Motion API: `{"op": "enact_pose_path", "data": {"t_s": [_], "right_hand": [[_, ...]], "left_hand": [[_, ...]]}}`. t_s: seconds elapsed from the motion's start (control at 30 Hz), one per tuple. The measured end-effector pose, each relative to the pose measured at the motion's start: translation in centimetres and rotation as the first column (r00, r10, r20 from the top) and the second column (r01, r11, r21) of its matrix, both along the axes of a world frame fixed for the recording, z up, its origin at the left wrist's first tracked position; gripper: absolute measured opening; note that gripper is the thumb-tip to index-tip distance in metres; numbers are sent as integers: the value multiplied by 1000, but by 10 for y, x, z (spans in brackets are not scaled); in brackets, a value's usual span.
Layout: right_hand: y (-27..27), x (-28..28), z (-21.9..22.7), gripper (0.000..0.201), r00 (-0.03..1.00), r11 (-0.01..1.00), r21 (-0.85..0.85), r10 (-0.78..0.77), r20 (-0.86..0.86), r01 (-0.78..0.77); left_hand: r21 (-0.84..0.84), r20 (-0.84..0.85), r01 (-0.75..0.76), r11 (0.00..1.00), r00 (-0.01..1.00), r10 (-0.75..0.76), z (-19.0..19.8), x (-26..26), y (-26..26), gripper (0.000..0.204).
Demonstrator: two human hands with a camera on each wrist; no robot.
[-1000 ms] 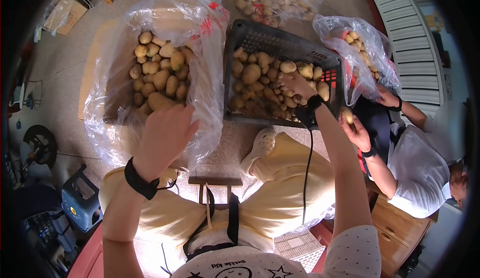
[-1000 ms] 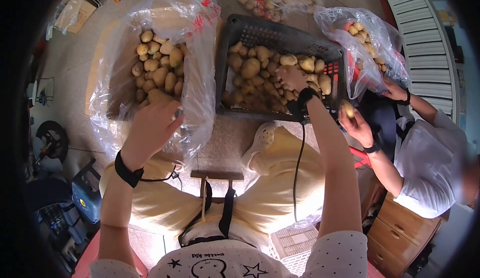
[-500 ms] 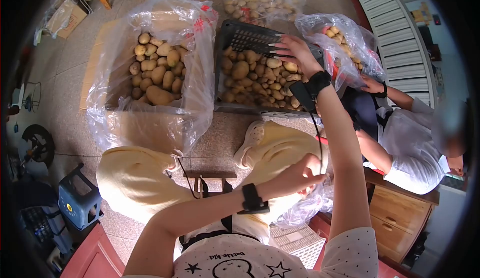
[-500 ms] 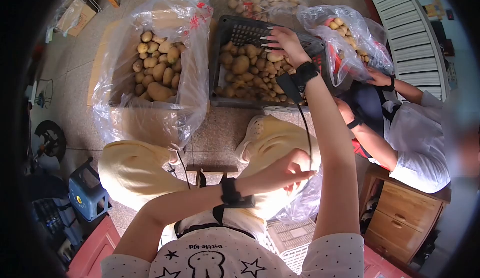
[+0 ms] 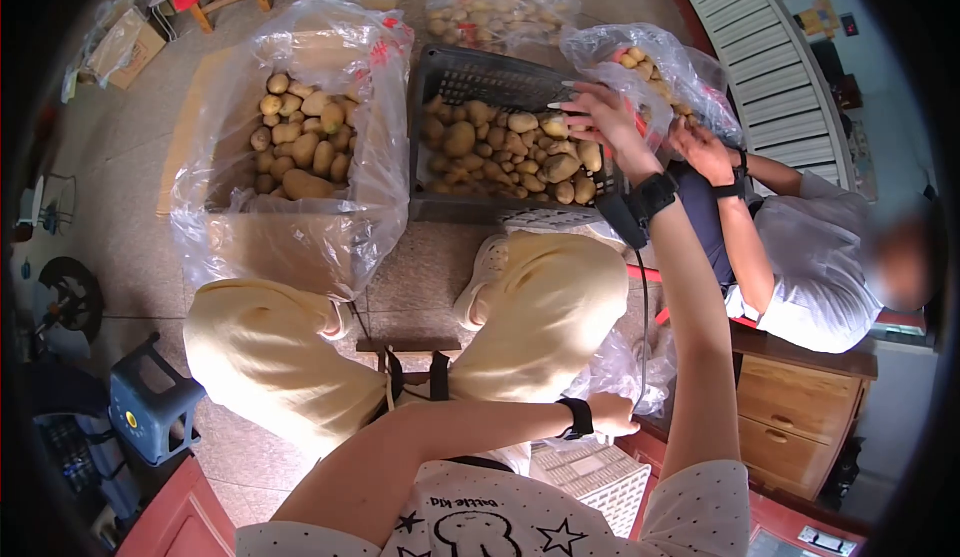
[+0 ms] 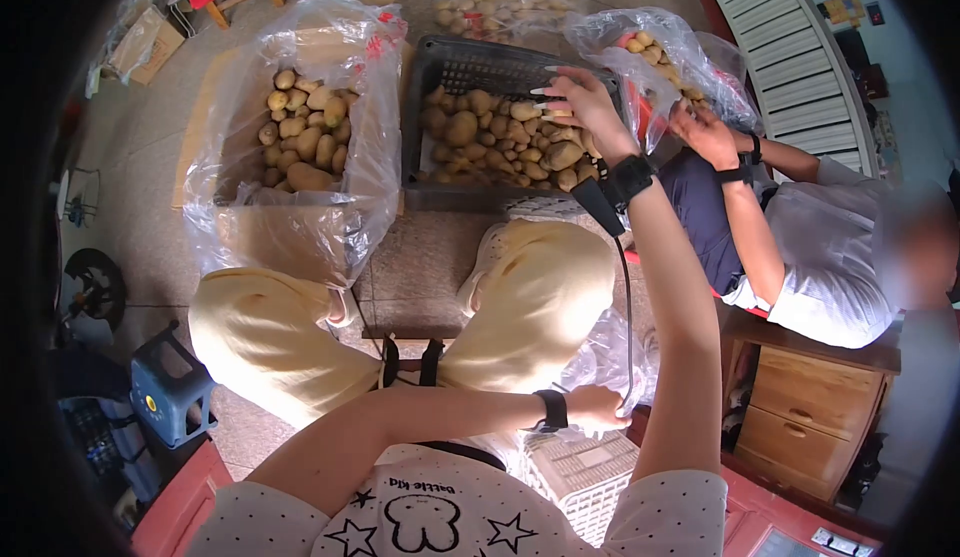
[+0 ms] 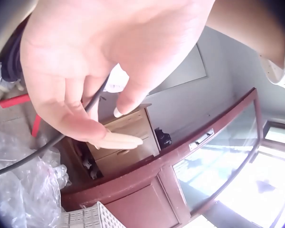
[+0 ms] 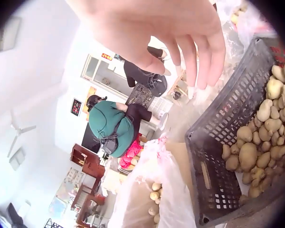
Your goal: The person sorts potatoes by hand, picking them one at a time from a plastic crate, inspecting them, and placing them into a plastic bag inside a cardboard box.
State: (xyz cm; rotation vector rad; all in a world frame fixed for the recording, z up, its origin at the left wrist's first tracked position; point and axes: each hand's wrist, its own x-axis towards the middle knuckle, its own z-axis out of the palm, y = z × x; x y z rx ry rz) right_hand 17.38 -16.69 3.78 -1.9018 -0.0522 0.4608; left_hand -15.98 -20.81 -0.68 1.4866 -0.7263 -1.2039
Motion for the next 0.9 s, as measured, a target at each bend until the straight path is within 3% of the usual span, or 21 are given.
{"op": "enact_pose_path", "data": {"t_s": [0.07, 0.13, 0.17, 0.2, 0.27, 0.33, 0.37, 0.4, 0.5, 0.63, 0.73, 0.87, 0.9], "right_hand": [[-6, -10, 0, 43, 1000, 1000, 14, -16, -26, 16], [-9, -23, 7, 42, 1000, 1000, 22, -16, -19, 16], [-11, -29, 10, 42, 1000, 1000, 18, -23, -16, 23], [-13, -33, 13, 42, 999, 999, 13, -31, -14, 31], [-17, -40, 20, 42, 999, 999, 24, -39, -19, 39], [-21, -45, 25, 42, 999, 998, 37, -43, -26, 44], [-23, -47, 28, 42, 998, 998, 45, -36, -48, 38], [-25, -48, 31, 42, 997, 998, 52, -29, -70, 33], [-28, -54, 44, 42, 999, 1000, 29, 9, -53, -7], [-25, -54, 53, 43, 993, 997, 65, -24, -117, 32], [-20, -61, 60, 42, 999, 1000, 8, 18, -47, -18], [-22, -62, 53, 40, 998, 998, -28, 56, 33, -55], [-21, -63, 50, 39, 997, 998, -39, 59, 43, -57]], "left_hand": [[7, 27, 159, 987, 987, -160, -2, -12, -5, 46], [58, 404, 208, 976, 889, -214, -4, -34, -8, 43], [19, 363, 292, 956, 889, -279, -13, -45, -14, 44], [-91, 71, 388, 917, 921, -383, -12, -48, -16, 43], [-262, -150, 405, 876, 880, -451, 18, -53, -8, 39], [-500, 166, 474, 725, 874, -457, 41, -61, -10, 35], [-386, 288, 480, 787, 874, -392, 55, -66, -3, 30], [-383, 292, 481, 788, 873, -391, 67, -63, 11, 30], [-627, 116, 452, 635, 860, -497, 84, -56, 33, 25], [-694, 104, 367, 619, 903, -418, 94, -63, 49, 30], [-744, 83, 378, 552, 871, -484, 92, -61, 49, 29], [-787, 29, 284, 548, 904, -427, 104, -35, 95, 34], [-724, -18, 268, 635, 914, -406, 105, -23, 110, 41]]}}
